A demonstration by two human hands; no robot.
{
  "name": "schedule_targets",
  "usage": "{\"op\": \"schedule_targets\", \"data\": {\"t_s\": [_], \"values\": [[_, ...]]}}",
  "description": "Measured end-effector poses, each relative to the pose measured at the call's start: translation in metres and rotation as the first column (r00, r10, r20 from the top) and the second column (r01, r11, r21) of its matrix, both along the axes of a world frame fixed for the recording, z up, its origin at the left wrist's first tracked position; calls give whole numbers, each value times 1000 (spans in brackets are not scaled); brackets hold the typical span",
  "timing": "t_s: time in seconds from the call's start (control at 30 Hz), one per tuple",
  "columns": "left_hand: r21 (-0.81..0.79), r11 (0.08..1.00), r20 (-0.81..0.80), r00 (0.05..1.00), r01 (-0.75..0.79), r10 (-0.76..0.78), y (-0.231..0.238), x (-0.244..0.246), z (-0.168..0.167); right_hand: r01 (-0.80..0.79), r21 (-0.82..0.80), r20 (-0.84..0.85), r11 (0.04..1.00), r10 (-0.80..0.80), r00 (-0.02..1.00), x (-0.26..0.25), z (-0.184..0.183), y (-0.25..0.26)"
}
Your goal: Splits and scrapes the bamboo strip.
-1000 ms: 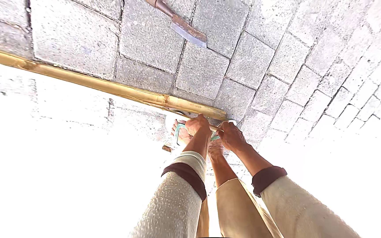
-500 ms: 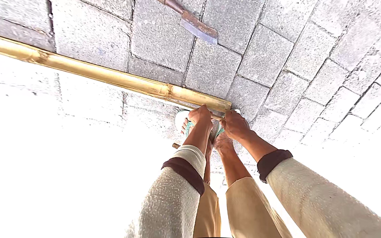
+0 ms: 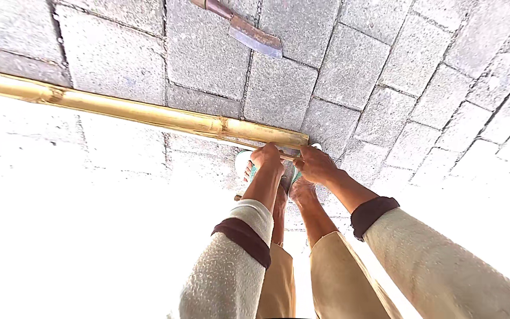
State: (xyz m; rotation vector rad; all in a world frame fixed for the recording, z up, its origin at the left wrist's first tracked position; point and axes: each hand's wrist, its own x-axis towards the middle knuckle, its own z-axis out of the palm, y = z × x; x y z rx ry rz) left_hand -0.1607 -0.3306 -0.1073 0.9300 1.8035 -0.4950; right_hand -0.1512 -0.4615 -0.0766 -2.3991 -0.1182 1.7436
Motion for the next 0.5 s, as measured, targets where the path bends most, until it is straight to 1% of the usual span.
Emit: {"op": "schedule_targets", "data": {"t_s": [0.03,0.07,0.1,0.17,0.2,0.23,0.3,0.37,0.43,0.5], "values": [[4,1000,9,1000,10,-10,1,-3,3,38,39,-14,999,-37,999,2,-2,-5],[12,1000,13,1000,14,-14,1,-4,4,85,88,5,993,-86,996,5,-3,-8],[14,1000,15,1000,8,-8,2,-3,6,116,128,50,985,-124,991,8,-3,-10],[27,1000,13,1000,0,0,1,-4,6,126,157,159,979,-151,976,10,-9,-8],[26,1000,18,1000,-16,15,2,-6,7,142,165,175,976,-170,970,11,-13,-4],[26,999,27,999,-25,24,2,-8,9,161,172,153,972,-188,970,12,-15,1],[6,1000,49,999,-13,12,6,-14,14,193,182,31,964,-202,979,10,-12,17],[-13,1000,61,998,16,-16,9,-18,20,184,191,-102,964,-167,981,2,-3,27],[-24,998,47,997,66,-65,8,-18,24,155,209,-175,965,-119,977,-8,0,26],[-41,996,36,996,80,-79,11,-17,25,176,230,-240,957,-119,963,-6,-3,28]]}}
